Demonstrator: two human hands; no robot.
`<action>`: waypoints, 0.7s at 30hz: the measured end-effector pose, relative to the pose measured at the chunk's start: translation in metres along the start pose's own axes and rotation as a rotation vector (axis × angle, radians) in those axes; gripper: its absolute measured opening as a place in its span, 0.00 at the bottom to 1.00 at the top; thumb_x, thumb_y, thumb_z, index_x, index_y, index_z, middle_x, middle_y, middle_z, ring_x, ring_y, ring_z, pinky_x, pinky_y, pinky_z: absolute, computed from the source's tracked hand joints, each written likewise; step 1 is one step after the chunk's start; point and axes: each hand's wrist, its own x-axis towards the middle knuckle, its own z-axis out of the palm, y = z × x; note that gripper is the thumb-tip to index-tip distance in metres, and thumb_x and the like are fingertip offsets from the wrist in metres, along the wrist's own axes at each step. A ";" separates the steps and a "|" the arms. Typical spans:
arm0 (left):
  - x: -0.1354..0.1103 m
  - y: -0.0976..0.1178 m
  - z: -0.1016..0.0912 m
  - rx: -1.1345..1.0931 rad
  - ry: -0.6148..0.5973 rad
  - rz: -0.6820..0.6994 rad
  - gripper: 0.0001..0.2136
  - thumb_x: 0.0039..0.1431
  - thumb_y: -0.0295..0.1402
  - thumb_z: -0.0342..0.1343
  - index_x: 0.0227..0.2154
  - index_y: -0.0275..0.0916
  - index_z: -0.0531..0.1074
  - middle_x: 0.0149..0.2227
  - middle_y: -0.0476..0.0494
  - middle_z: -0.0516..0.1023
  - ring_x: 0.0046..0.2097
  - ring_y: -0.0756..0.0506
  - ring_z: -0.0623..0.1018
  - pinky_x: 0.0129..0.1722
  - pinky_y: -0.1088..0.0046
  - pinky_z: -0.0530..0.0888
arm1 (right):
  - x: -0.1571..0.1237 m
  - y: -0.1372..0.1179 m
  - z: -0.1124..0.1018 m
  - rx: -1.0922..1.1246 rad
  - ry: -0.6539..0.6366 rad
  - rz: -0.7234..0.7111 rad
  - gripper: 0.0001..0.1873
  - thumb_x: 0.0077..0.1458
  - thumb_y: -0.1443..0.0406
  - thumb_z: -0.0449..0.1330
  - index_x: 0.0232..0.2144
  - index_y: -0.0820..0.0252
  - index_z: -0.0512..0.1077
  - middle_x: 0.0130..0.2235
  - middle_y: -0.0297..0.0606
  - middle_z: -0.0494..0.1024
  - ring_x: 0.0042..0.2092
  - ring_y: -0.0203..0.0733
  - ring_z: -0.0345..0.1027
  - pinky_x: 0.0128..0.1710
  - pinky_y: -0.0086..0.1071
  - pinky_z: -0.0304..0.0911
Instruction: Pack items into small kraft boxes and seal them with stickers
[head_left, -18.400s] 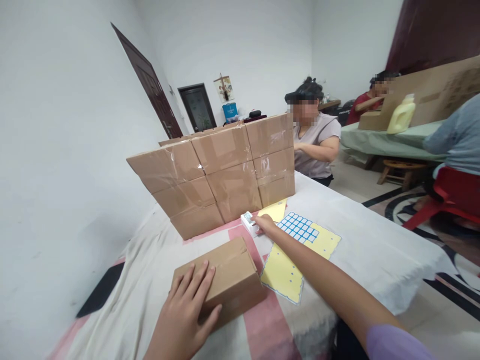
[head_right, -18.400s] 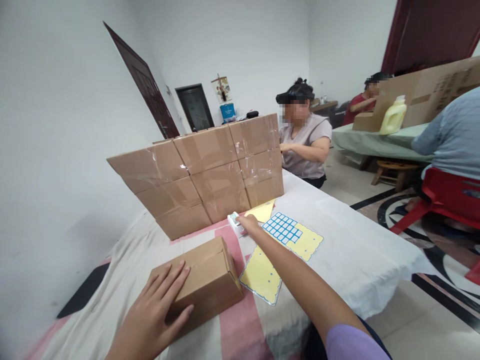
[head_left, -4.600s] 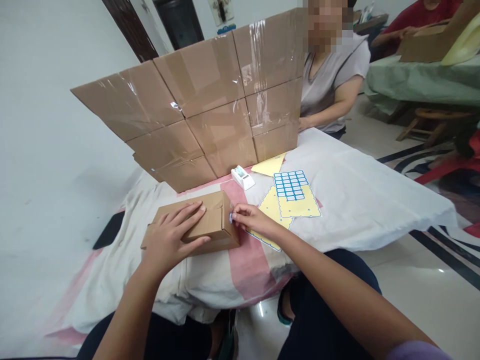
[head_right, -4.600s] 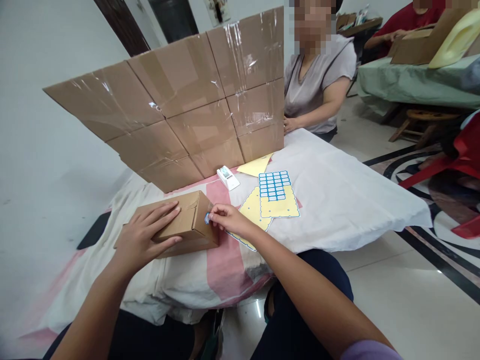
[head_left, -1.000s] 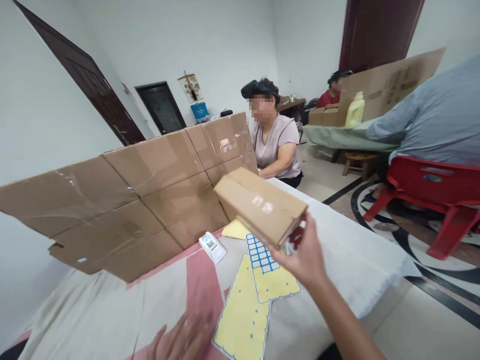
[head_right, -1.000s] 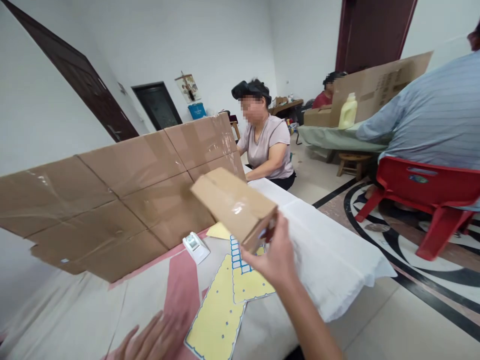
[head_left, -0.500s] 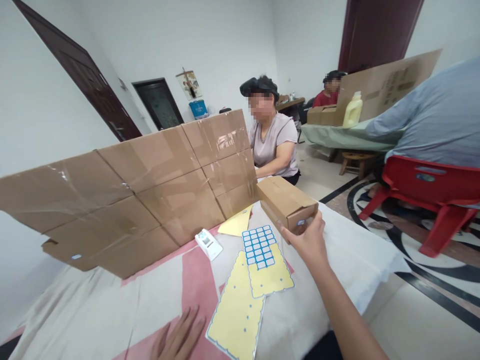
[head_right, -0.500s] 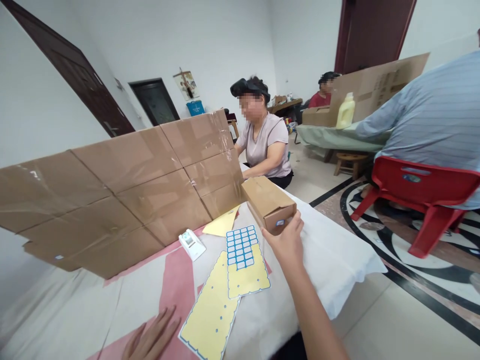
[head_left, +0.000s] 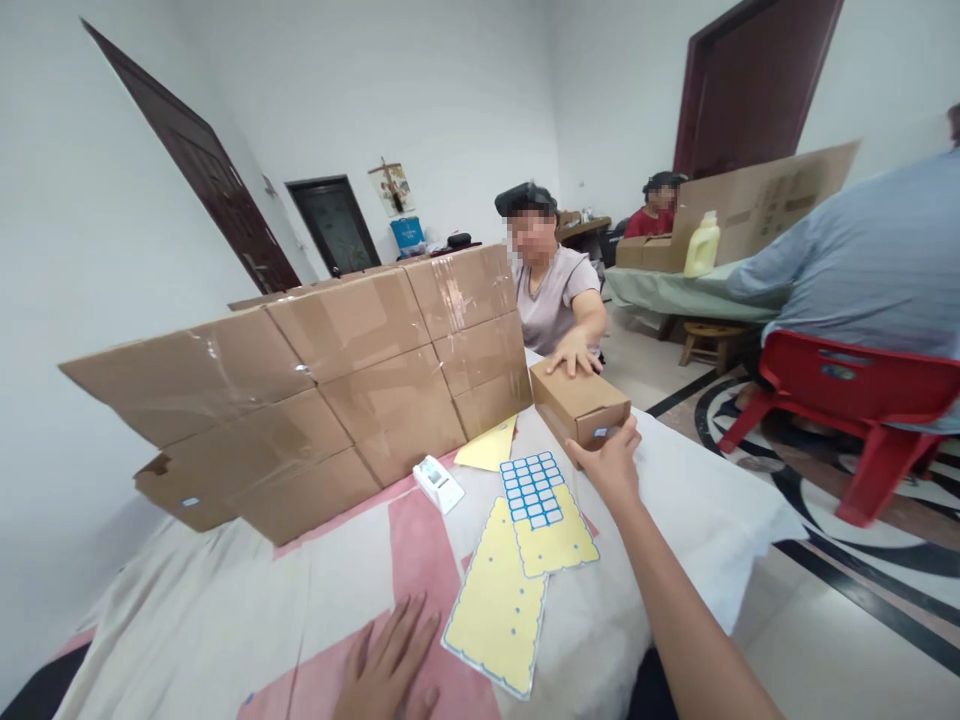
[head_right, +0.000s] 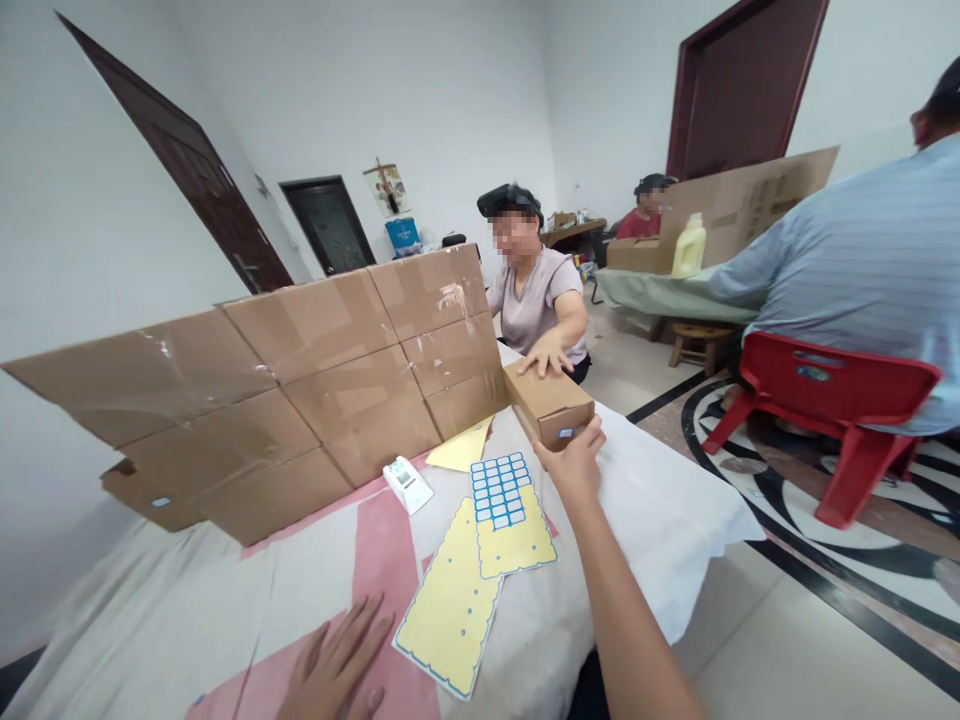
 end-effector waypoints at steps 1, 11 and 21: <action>0.001 0.002 -0.002 -0.007 0.007 0.004 0.31 0.67 0.39 0.51 0.69 0.60 0.48 0.70 0.50 0.59 0.68 0.38 0.66 0.61 0.53 0.69 | 0.002 -0.001 0.003 -0.004 0.012 -0.005 0.66 0.42 0.46 0.67 0.70 0.68 0.36 0.65 0.66 0.54 0.61 0.68 0.62 0.52 0.49 0.67; -0.014 -0.036 -0.048 -0.155 -0.046 -0.009 0.27 0.69 0.47 0.47 0.69 0.59 0.53 0.73 0.47 0.51 0.73 0.35 0.55 0.65 0.49 0.65 | -0.001 -0.035 0.017 -0.084 -0.132 0.032 0.73 0.41 0.49 0.70 0.71 0.77 0.30 0.70 0.78 0.32 0.71 0.74 0.43 0.60 0.55 0.58; -0.040 -0.313 -0.035 -0.601 0.646 -0.930 0.41 0.63 0.43 0.57 0.69 0.21 0.46 0.71 0.17 0.47 0.72 0.26 0.50 0.70 0.49 0.51 | -0.271 -0.227 0.193 0.299 -0.864 -1.037 0.28 0.60 0.64 0.54 0.62 0.62 0.66 0.62 0.51 0.71 0.64 0.51 0.64 0.66 0.47 0.58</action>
